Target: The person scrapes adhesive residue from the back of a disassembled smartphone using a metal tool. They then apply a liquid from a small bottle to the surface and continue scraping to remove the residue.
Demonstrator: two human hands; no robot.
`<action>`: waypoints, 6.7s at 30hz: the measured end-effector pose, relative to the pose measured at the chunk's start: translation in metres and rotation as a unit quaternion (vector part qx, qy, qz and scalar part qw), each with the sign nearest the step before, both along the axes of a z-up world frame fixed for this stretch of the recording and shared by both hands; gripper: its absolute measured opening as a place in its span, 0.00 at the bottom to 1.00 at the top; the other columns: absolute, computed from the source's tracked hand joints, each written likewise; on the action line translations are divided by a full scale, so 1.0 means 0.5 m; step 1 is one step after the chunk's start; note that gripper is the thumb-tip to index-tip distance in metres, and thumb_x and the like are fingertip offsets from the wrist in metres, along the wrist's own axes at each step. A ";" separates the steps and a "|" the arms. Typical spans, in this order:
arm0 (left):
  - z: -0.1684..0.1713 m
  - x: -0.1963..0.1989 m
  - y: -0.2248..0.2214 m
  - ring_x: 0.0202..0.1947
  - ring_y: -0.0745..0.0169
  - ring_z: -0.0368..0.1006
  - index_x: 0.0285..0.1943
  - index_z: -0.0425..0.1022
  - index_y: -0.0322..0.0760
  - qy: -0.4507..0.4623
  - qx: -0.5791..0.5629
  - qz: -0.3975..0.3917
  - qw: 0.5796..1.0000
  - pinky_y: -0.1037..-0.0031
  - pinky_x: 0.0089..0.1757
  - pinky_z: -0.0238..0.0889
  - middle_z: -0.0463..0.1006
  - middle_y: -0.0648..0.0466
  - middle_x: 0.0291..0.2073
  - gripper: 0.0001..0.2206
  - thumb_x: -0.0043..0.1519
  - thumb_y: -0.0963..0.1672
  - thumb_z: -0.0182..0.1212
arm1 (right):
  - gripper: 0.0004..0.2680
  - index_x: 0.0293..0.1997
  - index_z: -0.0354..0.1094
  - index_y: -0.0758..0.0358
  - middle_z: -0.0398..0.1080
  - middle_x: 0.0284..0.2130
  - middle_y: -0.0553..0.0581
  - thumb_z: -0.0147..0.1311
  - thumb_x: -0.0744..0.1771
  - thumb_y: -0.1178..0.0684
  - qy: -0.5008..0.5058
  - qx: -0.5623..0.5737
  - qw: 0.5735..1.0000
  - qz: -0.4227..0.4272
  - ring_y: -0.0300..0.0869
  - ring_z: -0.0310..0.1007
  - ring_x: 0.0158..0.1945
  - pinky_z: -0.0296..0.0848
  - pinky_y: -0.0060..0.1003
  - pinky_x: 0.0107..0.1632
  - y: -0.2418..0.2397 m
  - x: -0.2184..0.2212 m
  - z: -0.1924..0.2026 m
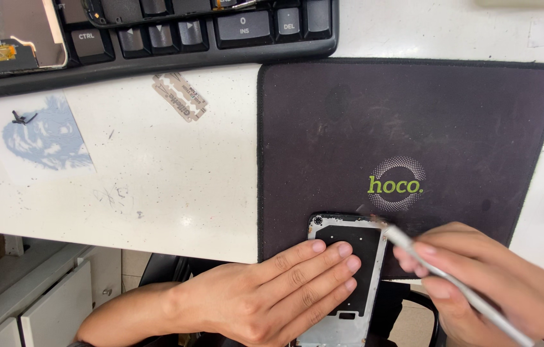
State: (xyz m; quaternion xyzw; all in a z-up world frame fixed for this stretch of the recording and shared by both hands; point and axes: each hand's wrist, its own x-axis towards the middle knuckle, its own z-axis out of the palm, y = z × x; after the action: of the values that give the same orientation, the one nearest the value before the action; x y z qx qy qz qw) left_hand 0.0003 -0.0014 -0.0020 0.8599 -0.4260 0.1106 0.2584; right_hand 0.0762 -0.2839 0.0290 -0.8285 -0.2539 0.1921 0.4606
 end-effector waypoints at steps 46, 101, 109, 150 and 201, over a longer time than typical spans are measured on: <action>0.046 -0.041 -0.024 0.69 0.38 0.68 0.65 0.73 0.21 0.046 -0.088 0.033 0.995 0.45 0.68 0.60 0.72 0.35 0.65 0.17 0.69 0.40 0.57 | 0.11 0.46 0.74 0.65 0.78 0.44 0.59 0.59 0.61 0.58 -0.274 -0.004 0.947 0.169 0.51 0.77 0.50 0.80 0.52 0.52 -0.007 -0.065 0.043; 0.094 0.010 -0.089 0.52 0.49 0.79 0.52 0.82 0.33 -0.053 0.057 0.033 0.996 0.59 0.54 0.73 0.82 0.47 0.49 0.14 0.66 0.48 0.65 | 0.21 0.54 0.71 0.77 0.75 0.38 0.68 0.51 0.74 0.39 0.032 0.301 0.934 -0.187 0.47 0.81 0.37 0.83 0.36 0.40 -0.186 -0.084 -0.032; 0.058 0.031 -0.099 0.50 0.53 0.79 0.52 0.82 0.37 -0.097 0.065 0.026 0.993 0.66 0.51 0.74 0.83 0.53 0.50 0.13 0.69 0.49 0.65 | 0.07 0.42 0.73 0.74 0.79 0.34 0.65 0.63 0.63 0.63 -0.033 0.102 0.965 -0.239 0.42 0.84 0.33 0.69 0.23 0.27 -0.169 -0.086 0.000; 0.048 0.025 -0.094 0.53 0.54 0.77 0.53 0.83 0.38 0.004 0.036 0.024 0.999 0.66 0.49 0.73 0.83 0.53 0.51 0.14 0.67 0.50 0.65 | 0.05 0.40 0.73 0.72 0.78 0.35 0.64 0.62 0.63 0.66 -0.063 0.042 0.982 -0.174 0.42 0.84 0.37 0.86 0.31 0.42 -0.133 -0.049 0.020; 0.039 0.031 -0.067 0.52 0.54 0.79 0.55 0.81 0.34 -0.053 0.003 0.029 0.998 0.70 0.52 0.75 0.81 0.46 0.55 0.12 0.71 0.47 0.62 | 0.05 0.39 0.75 0.72 0.78 0.32 0.63 0.64 0.63 0.64 -0.066 -0.074 0.985 -0.144 0.42 0.80 0.31 0.77 0.28 0.34 -0.087 -0.026 0.046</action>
State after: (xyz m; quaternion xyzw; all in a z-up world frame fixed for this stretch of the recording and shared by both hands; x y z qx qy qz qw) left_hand 0.0159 -0.0349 0.0176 0.8659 -0.4140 0.1624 0.2291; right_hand 0.0630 -0.3273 0.0518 -0.8990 -0.1464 0.0870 0.4036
